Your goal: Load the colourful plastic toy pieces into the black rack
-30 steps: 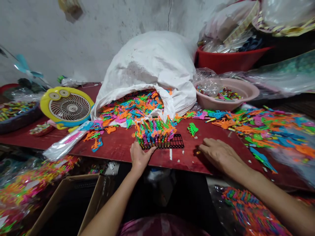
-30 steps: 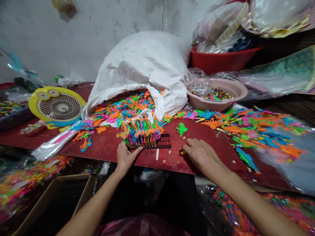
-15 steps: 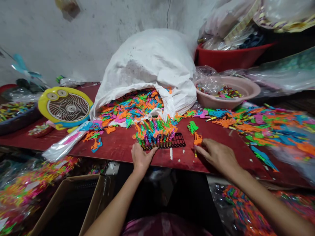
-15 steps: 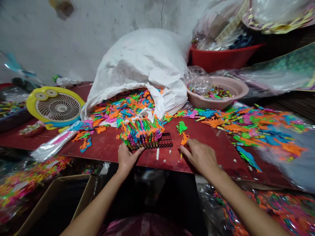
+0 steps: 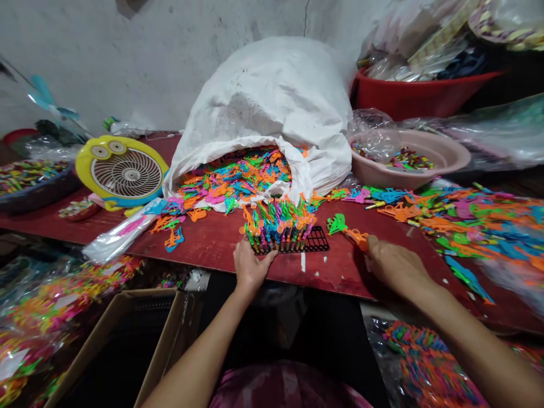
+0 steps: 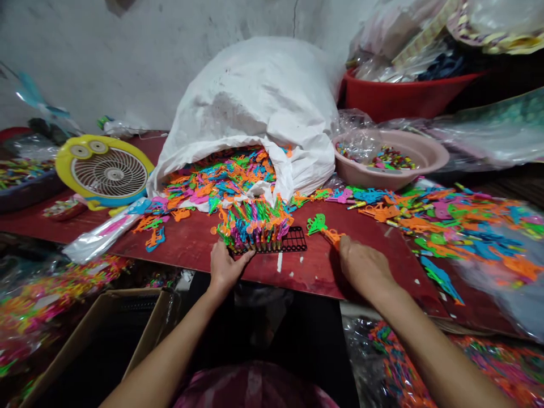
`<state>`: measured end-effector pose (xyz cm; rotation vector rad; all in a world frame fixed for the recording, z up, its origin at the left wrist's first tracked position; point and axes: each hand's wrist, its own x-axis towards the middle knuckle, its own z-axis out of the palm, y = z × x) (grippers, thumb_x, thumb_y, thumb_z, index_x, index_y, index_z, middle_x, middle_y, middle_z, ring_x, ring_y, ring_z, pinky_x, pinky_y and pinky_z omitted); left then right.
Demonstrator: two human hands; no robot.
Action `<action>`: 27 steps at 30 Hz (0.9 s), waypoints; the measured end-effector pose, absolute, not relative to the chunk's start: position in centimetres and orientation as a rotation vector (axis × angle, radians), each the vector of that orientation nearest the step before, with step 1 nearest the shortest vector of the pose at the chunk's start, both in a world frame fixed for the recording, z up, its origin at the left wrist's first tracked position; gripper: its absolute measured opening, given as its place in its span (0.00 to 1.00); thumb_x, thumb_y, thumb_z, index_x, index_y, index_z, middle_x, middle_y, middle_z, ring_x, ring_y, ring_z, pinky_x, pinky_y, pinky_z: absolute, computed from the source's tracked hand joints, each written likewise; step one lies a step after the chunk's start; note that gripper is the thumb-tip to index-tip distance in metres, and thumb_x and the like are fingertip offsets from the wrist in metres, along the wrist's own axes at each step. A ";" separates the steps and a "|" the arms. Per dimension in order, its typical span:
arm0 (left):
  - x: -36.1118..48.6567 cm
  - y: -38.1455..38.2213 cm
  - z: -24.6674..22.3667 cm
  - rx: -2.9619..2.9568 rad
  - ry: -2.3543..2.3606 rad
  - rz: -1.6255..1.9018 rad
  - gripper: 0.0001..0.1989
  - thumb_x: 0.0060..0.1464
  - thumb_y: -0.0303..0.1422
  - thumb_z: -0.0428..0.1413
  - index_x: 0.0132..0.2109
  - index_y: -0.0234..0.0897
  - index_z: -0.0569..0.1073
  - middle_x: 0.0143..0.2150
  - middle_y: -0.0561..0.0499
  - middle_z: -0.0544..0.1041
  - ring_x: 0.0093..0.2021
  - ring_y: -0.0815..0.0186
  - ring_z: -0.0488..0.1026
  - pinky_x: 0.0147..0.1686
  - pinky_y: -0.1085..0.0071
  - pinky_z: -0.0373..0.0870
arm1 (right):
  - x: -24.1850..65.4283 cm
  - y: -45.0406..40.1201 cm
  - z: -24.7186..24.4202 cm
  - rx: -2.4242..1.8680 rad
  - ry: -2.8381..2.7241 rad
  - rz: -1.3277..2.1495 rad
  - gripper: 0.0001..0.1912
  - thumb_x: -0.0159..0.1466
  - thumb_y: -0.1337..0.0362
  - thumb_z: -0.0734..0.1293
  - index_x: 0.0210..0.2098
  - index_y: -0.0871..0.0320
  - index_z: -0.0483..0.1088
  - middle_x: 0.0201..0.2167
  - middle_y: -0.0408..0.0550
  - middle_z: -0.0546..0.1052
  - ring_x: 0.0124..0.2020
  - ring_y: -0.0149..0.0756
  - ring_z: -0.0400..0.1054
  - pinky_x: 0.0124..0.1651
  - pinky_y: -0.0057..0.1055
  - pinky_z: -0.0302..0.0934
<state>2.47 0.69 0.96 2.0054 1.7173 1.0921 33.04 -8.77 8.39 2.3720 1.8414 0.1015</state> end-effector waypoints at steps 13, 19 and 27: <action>2.6 0.6 1.1 2.015 1.761 1.045 0.29 0.45 0.46 0.66 0.49 0.36 0.68 0.44 0.43 0.74 0.49 0.50 0.70 0.48 0.56 0.67 | 25.7 -6.5 4.8 3.397 2.053 -1.772 0.21 0.48 0.51 0.75 0.32 0.60 0.75 0.27 0.48 0.79 0.27 0.37 0.72 0.32 0.32 0.66; 2.6 0.7 0.9 2.008 1.740 1.067 0.30 0.45 0.46 0.67 0.51 0.37 0.67 0.45 0.43 0.74 0.50 0.50 0.70 0.49 0.56 0.66 | 24.4 -5.2 3.8 3.344 2.278 -0.936 0.17 0.54 0.50 0.69 0.28 0.60 0.75 0.23 0.48 0.77 0.26 0.38 0.69 0.31 0.32 0.62; 2.6 0.8 0.8 2.012 1.714 1.068 0.32 0.45 0.45 0.66 0.53 0.36 0.66 0.48 0.42 0.74 0.50 0.49 0.70 0.51 0.55 0.66 | 23.4 -5.5 3.3 2.947 2.616 -0.203 0.17 0.65 0.52 0.61 0.27 0.56 0.71 0.29 0.52 0.75 0.32 0.40 0.69 0.35 0.33 0.61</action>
